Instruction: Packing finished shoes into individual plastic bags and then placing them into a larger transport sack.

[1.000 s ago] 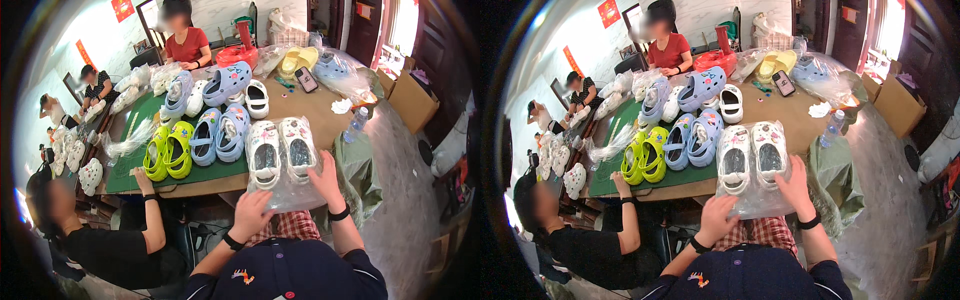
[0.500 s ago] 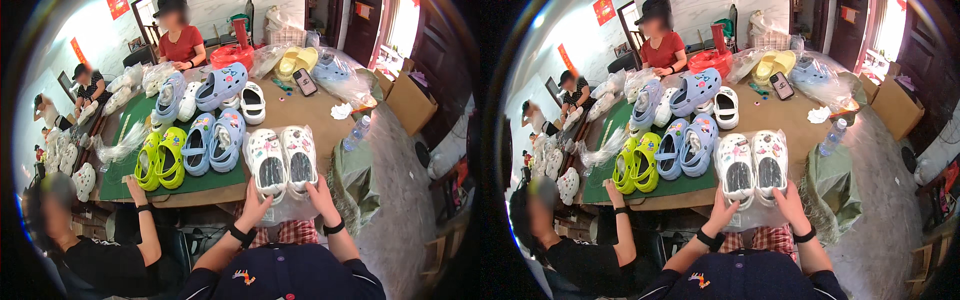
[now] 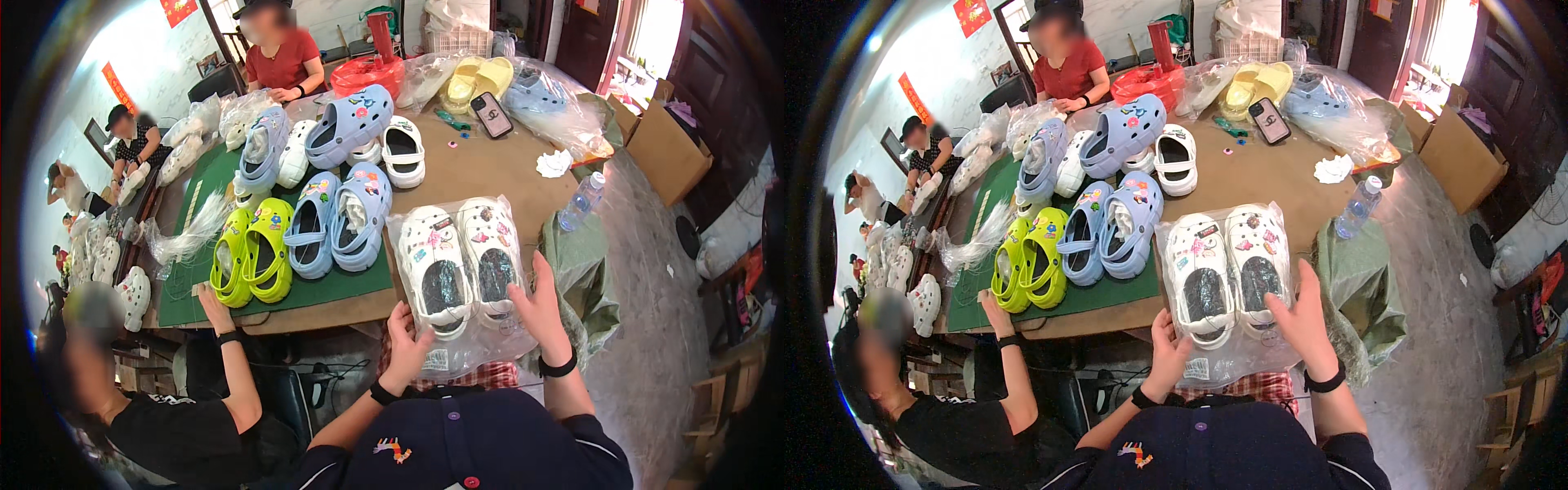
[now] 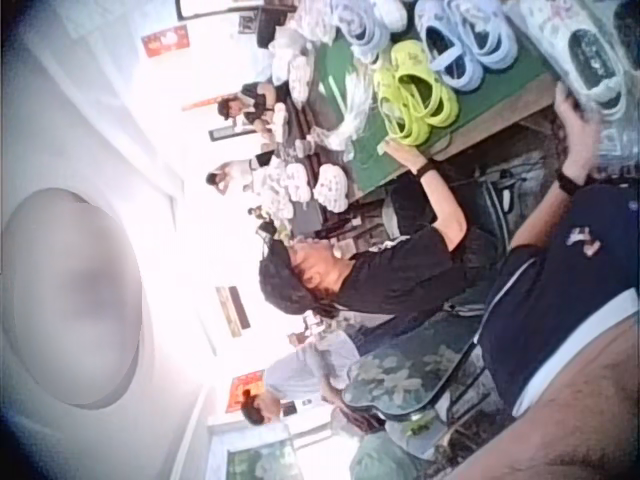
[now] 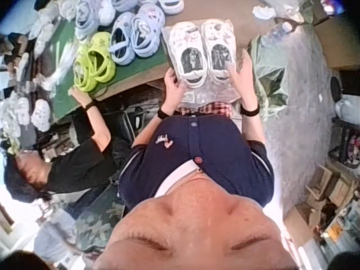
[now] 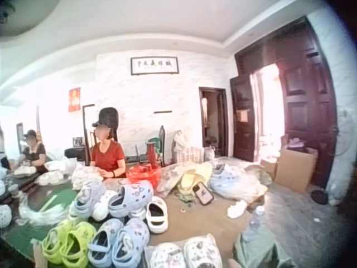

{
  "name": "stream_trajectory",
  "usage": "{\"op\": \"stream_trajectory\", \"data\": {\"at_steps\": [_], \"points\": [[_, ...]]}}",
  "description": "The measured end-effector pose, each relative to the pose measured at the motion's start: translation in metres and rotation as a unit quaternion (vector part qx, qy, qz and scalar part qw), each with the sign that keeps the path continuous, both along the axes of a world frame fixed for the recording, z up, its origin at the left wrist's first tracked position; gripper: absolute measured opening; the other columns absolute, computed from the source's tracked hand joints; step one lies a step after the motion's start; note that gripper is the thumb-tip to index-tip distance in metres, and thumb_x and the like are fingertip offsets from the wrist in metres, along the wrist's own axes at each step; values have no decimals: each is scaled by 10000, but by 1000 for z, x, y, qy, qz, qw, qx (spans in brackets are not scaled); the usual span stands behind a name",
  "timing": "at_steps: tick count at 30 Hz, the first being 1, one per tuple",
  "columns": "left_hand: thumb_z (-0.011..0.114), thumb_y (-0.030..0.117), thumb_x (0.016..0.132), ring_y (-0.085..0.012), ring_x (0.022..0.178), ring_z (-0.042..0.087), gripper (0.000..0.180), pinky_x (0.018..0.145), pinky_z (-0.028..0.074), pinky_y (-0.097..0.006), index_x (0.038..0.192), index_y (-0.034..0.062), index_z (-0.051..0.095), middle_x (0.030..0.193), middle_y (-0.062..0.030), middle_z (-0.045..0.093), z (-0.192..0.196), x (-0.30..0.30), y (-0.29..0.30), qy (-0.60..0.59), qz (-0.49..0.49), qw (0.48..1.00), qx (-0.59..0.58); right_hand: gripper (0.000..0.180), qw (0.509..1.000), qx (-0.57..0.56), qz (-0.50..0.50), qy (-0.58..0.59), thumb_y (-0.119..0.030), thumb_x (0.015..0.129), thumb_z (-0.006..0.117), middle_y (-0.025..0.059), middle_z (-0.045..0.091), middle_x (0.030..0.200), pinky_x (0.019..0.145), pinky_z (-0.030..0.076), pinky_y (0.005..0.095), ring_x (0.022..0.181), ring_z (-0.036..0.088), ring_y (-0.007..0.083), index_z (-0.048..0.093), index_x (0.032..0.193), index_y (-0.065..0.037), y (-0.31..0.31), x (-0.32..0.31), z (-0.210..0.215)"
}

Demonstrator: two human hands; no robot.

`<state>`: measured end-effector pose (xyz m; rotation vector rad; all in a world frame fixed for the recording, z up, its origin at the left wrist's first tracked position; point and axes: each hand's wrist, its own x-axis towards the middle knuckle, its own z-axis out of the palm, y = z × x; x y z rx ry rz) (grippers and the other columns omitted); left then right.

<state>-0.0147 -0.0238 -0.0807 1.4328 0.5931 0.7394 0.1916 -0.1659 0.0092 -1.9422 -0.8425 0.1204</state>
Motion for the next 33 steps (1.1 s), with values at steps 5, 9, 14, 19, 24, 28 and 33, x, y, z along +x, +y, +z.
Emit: {"op": "stream_trajectory", "data": {"at_steps": [5,9,14,19,24,28,33], "points": [[650,175,876,-274,1255,405,808,1050,352,-375,1429,-47,103,1357,-189,384,-13,-7,9,21,-54,975,-212,793,990,-48,54,-122,-296,765,729,303,318,1418,1067,310,469,1308,336,440,343,1370,42,25,-25,26],[653,205,883,-259,1279,381,802,1054,342,-358,1425,-42,116,1380,-191,356,-2,-1,5,26,-88,970,-225,824,980,-120,-46,-150,-324,777,718,323,293,1426,1090,280,461,1338,293,439,309,1388,48,32,-21,18],[698,189,849,-245,1279,371,877,1056,336,-348,1415,-59,75,1388,-192,330,0,3,-1,53,-105,979,-169,867,996,-62,-66,21,-324,822,691,328,302,1423,1113,257,416,1344,308,404,230,1397,134,15,5,-12],[712,159,826,-242,1270,376,885,1046,349,-347,1400,-65,76,1379,-184,333,-5,7,-6,51,-94,974,-199,773,986,17,-90,138,-278,868,649,293,379,1381,1071,320,384,1287,403,327,250,1390,128,7,-6,-58],[700,120,814,-242,1266,383,882,1042,355,-343,1406,-46,69,1385,-176,327,-10,-1,-9,54,-95,973,-205,653,891,229,-44,390,-199,930,574,202,416,1357,1016,387,351,1232,443,240,224,1417,62,-2,-30,-75],[682,94,816,-238,1281,373,885,1050,343,-347,1427,-14,51,1394,-168,320,-14,-8,-14,55,-124,969,-208,631,835,266,11,481,-186,954,523,146,410,1383,1029,382,378,1227,453,232,174,1456,-27,-23,-33,-94],[620,89,865,-199,1269,412,723,1051,342,-337,1450,42,197,1398,-97,401,-32,-11,-16,77,-186,938,-284,845,830,246,109,488,-296,892,636,145,318,1455,1091,293,393,1317,353,256,91,1488,-48,-35,-32,-102]]}}
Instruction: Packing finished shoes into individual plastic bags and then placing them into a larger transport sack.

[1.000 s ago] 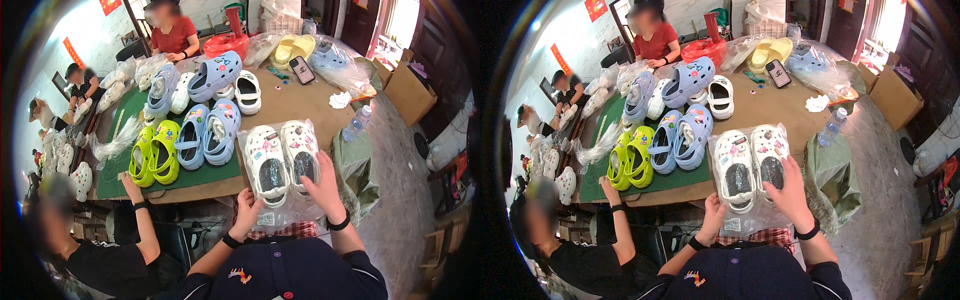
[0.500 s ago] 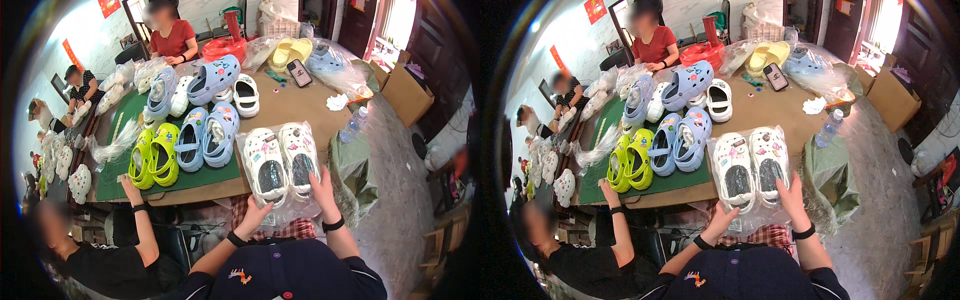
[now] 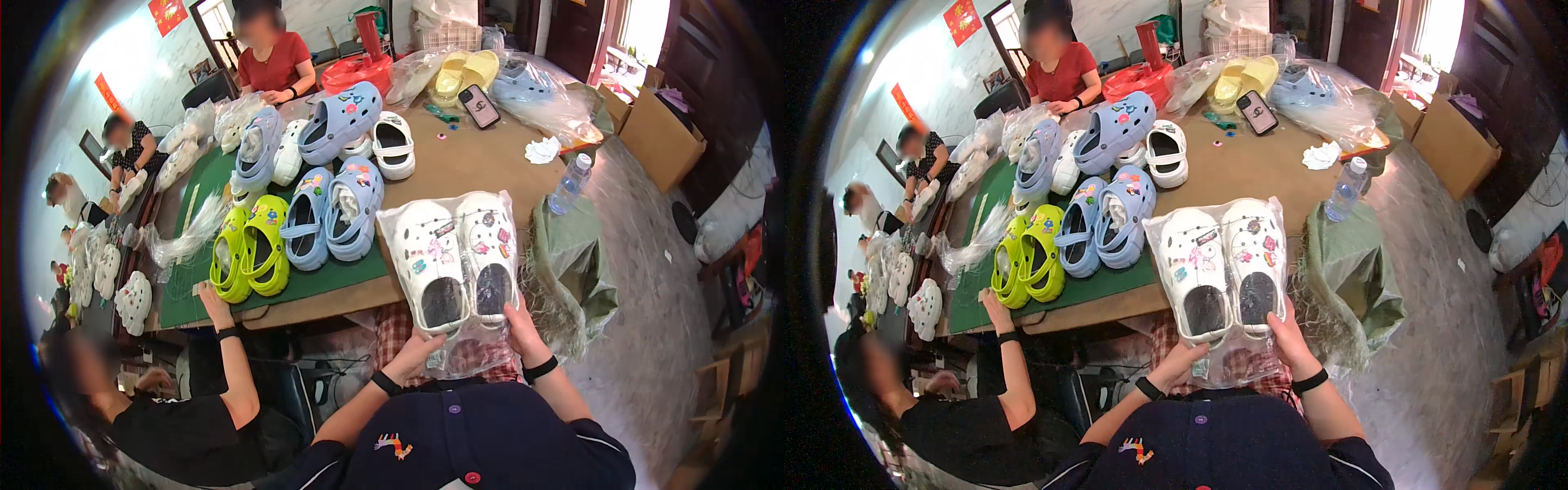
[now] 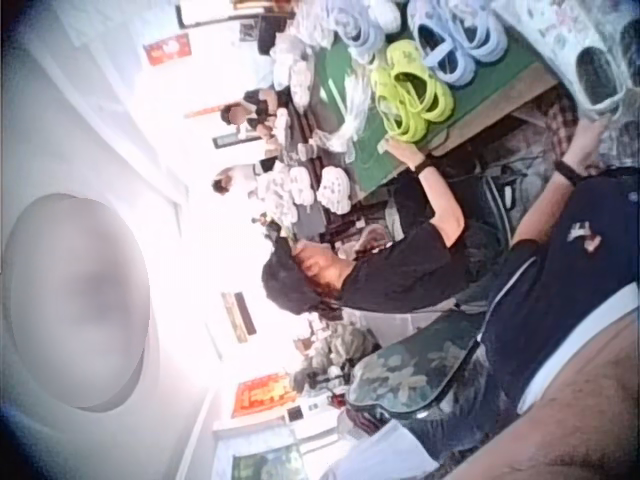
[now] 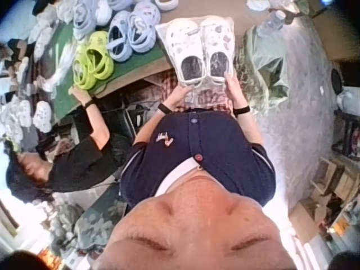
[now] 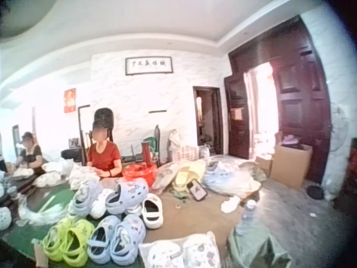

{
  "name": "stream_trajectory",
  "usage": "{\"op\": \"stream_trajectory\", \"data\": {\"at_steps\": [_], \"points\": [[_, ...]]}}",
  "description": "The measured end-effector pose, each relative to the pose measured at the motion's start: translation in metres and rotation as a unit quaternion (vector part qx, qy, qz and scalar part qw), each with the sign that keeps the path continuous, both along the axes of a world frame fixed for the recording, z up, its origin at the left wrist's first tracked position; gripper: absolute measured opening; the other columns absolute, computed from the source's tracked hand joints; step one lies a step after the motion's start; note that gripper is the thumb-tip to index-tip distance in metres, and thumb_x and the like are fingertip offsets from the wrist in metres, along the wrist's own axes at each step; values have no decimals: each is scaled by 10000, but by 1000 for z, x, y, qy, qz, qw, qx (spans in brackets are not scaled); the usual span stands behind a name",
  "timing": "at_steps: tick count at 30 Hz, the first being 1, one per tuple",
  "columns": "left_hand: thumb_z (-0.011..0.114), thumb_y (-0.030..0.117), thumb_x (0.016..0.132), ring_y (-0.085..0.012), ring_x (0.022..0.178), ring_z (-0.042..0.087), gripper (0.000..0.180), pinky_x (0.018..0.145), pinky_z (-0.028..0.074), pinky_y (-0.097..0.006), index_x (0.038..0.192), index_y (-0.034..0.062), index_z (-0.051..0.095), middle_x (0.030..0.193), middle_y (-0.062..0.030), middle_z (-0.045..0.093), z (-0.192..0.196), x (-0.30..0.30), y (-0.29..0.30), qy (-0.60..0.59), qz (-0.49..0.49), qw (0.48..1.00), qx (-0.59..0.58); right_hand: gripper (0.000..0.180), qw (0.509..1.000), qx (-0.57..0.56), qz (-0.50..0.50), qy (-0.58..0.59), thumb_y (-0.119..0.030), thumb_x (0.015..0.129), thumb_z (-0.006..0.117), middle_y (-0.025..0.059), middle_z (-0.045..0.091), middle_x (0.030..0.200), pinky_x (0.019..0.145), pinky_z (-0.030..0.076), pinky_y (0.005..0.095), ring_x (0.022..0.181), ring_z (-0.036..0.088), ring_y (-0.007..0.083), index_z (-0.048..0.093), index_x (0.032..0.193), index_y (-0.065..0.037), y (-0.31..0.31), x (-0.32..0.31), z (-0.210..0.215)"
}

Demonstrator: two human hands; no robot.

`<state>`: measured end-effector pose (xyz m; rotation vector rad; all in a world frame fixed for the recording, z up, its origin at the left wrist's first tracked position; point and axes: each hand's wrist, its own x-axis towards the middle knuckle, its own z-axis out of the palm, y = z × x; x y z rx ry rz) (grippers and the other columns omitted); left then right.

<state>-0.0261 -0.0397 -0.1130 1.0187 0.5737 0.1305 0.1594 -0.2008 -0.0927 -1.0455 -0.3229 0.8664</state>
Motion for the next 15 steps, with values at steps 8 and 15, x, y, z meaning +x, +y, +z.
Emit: {"op": "stream_trajectory", "data": {"at_steps": [8,15], "points": [[550,7,881,-179,1225,470,541,1050,349,-331,1388,41,366,1343,-63,492,26,12,-6,-40,32,995,-91,968,992,-64,-101,-51,-300,859,678,257,262,1464,1086,295,370,1322,347,288,17,1460,74,4,-2,15],[464,112,952,-284,1133,581,433,973,484,-429,1369,23,391,1288,-137,544,36,35,0,-89,51,975,-199,1023,947,-208,-122,-213,-326,809,731,282,384,1366,1021,371,350,1214,459,283,58,1426,137,15,-6,21]]}}
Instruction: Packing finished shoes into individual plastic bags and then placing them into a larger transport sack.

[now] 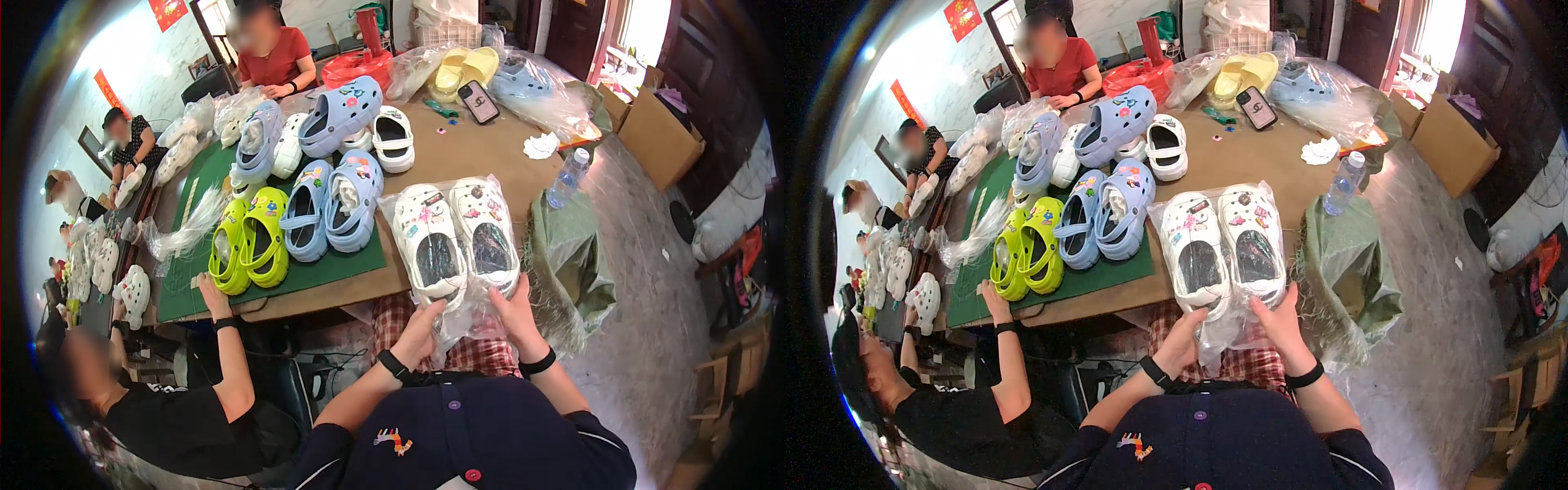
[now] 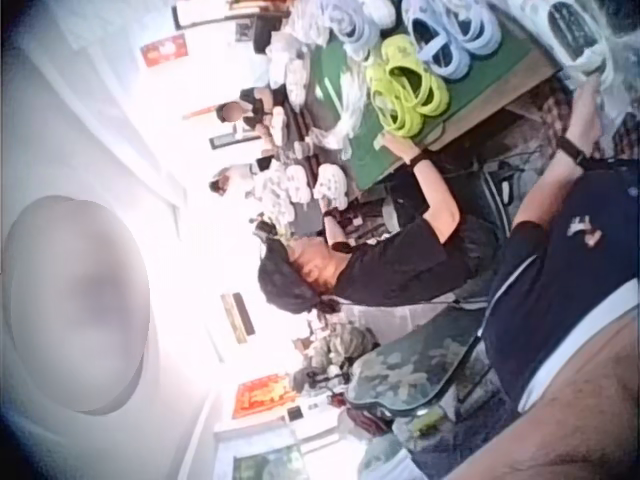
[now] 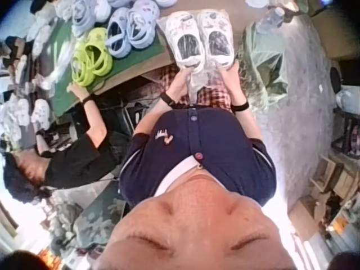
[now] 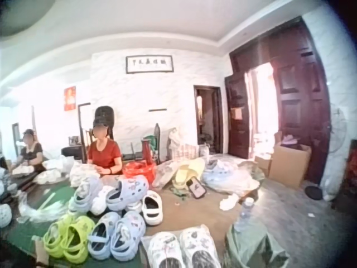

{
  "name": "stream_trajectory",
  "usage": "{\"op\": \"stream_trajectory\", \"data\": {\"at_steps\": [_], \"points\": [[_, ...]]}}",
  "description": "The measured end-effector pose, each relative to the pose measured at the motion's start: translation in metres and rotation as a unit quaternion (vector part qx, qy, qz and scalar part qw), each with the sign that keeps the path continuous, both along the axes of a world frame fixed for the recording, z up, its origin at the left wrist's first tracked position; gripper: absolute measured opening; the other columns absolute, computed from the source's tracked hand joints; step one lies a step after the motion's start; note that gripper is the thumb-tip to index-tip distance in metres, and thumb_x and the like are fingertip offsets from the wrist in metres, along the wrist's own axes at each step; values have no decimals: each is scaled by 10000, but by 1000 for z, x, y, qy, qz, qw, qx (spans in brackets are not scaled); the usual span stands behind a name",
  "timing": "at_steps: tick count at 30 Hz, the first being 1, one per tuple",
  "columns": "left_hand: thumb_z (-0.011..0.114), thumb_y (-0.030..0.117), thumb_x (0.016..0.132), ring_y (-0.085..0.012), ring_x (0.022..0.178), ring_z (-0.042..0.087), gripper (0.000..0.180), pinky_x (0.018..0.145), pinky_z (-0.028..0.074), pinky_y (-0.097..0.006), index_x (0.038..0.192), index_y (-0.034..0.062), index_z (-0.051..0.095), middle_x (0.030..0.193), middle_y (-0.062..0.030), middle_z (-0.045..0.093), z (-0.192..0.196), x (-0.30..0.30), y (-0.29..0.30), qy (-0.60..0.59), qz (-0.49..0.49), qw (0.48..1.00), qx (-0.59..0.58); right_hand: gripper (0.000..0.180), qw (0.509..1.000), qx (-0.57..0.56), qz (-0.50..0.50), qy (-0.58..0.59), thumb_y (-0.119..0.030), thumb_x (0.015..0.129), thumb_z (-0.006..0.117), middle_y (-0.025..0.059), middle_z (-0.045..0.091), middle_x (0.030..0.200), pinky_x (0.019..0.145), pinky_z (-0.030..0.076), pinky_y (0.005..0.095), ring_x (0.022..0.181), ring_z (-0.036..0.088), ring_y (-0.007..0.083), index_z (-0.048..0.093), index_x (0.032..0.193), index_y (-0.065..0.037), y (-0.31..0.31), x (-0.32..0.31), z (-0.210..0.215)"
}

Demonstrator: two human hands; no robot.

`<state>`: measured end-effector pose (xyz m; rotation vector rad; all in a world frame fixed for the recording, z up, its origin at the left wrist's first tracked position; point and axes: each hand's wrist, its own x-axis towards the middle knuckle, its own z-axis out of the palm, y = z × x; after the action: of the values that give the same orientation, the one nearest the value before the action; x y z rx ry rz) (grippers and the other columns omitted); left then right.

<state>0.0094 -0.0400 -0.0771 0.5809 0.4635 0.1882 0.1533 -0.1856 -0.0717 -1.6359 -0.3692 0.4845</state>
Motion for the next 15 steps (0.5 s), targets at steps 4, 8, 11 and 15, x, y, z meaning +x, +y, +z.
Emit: {"op": "stream_trajectory", "data": {"at_steps": [4,8,11,15], "points": [[510,126,952,-234,1126,572,436,967,472,-384,1364,35,399,1289,-100,537,-1,10,-11,-11,38,998,41,796,965,119,97,214,-375,879,645,168,423,1377,1022,376,396,1237,448,256,225,1431,17,-11,-9,-7],[666,49,855,-184,1123,548,520,941,462,-334,1314,23,425,1260,-80,544,-9,17,-19,-5,78,990,114,618,894,215,143,366,-461,922,565,43,504,1326,938,434,437,1174,506,231,374,1397,-114,3,-30,12],[663,72,869,-166,1152,530,534,967,432,-334,1345,49,421,1285,-55,535,-7,20,-21,2,59,982,182,592,885,224,115,391,-427,905,613,23,552,1256,906,462,423,1120,545,209,411,1365,-114,25,-28,15],[671,71,852,-156,1180,496,555,976,413,-320,1347,52,421,1298,-50,519,13,22,-28,-24,42,969,244,464,874,290,59,385,-324,915,631,49,583,1228,923,459,401,1113,554,200,505,1288,-78,47,-19,-1]]}}
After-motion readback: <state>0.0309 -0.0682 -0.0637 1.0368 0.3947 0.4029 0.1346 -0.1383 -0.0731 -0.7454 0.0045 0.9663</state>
